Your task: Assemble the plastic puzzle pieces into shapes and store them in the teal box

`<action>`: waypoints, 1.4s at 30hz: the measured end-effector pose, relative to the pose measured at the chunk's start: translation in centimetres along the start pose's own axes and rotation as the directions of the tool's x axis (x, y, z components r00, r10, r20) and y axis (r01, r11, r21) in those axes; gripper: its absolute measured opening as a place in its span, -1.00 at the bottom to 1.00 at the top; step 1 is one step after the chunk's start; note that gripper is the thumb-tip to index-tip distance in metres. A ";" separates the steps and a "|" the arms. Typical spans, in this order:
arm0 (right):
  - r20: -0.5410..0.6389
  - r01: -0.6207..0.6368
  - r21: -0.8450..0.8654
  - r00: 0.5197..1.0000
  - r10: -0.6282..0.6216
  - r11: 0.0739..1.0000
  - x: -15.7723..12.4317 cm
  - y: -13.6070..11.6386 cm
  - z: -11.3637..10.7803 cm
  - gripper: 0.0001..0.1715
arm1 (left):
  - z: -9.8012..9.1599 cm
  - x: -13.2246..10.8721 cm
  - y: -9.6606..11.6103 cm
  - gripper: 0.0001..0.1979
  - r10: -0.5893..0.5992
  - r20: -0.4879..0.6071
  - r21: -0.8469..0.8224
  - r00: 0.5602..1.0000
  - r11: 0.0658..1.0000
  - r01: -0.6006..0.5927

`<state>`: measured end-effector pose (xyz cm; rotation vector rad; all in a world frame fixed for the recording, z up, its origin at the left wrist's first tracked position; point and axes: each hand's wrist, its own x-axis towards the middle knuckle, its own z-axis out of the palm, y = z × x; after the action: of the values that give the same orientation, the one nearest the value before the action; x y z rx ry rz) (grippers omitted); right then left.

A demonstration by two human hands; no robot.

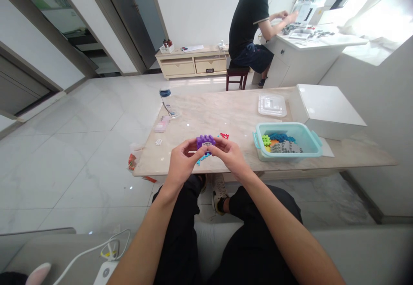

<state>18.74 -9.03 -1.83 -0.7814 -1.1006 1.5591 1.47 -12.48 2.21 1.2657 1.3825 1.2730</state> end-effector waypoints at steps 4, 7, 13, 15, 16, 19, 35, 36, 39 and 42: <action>-0.013 -0.006 0.000 1.000 0.006 1.000 -0.1 0.1 0.0 -0.40 | -0.3 0.0 -0.2 -0.42 0.029 0.022 0.017 0.999 0.999 -0.029; -0.018 -0.007 -0.009 1.000 0.006 1.000 -0.2 0.0 0.1 -0.39 | -0.4 0.0 -0.2 -0.43 0.042 0.030 0.033 0.999 0.999 -0.043; -0.009 -0.007 -0.007 1.000 0.007 1.000 -0.2 -0.3 0.1 -0.40 | -0.4 0.0 -0.2 -0.45 0.034 0.019 0.046 0.999 0.998 -0.035; -0.007 -0.007 -0.016 1.000 0.006 1.000 -0.2 -0.3 0.0 -0.40 | -0.3 0.0 -0.2 -0.45 0.033 0.020 0.050 0.999 0.998 -0.034; -0.004 -0.006 -0.019 1.000 0.006 1.000 -0.2 -0.3 0.0 -0.40 | -0.3 0.0 -0.2 -0.45 0.033 0.021 0.053 0.999 0.998 -0.034; 0.003 -0.002 -0.030 1.000 0.002 1.000 -0.2 -0.4 0.0 -0.40 | -0.4 0.0 -0.3 -0.43 0.034 0.024 0.067 0.999 0.997 -0.035; -0.149 -0.089 0.187 0.982 0.118 0.978 0.0 0.9 -2.4 -0.47 | 1.1 -0.1 -0.1 -0.28 0.095 0.030 0.299 0.995 0.949 -0.099; -0.184 -0.088 0.195 0.975 0.124 0.977 -0.3 0.7 -3.1 -0.47 | 0.8 -0.3 -0.3 -0.29 0.140 0.001 0.345 0.990 0.929 -0.132; -0.294 -0.047 0.134 0.952 0.085 0.990 -1.3 -0.7 -6.1 -0.45 | -0.7 -1.2 -0.9 -0.42 0.170 0.015 0.437 0.985 0.885 -0.159; -0.439 0.002 -0.085 0.897 -0.039 0.996 -2.2 -3.6 -11.0 -0.42 | -2.2 -2.6 -1.6 -0.48 0.067 0.242 0.498 0.968 0.848 -0.183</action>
<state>30.42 -8.07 -2.61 -1.1125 -0.8341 1.2378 -0.59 -15.27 0.80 1.8298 1.5562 0.8265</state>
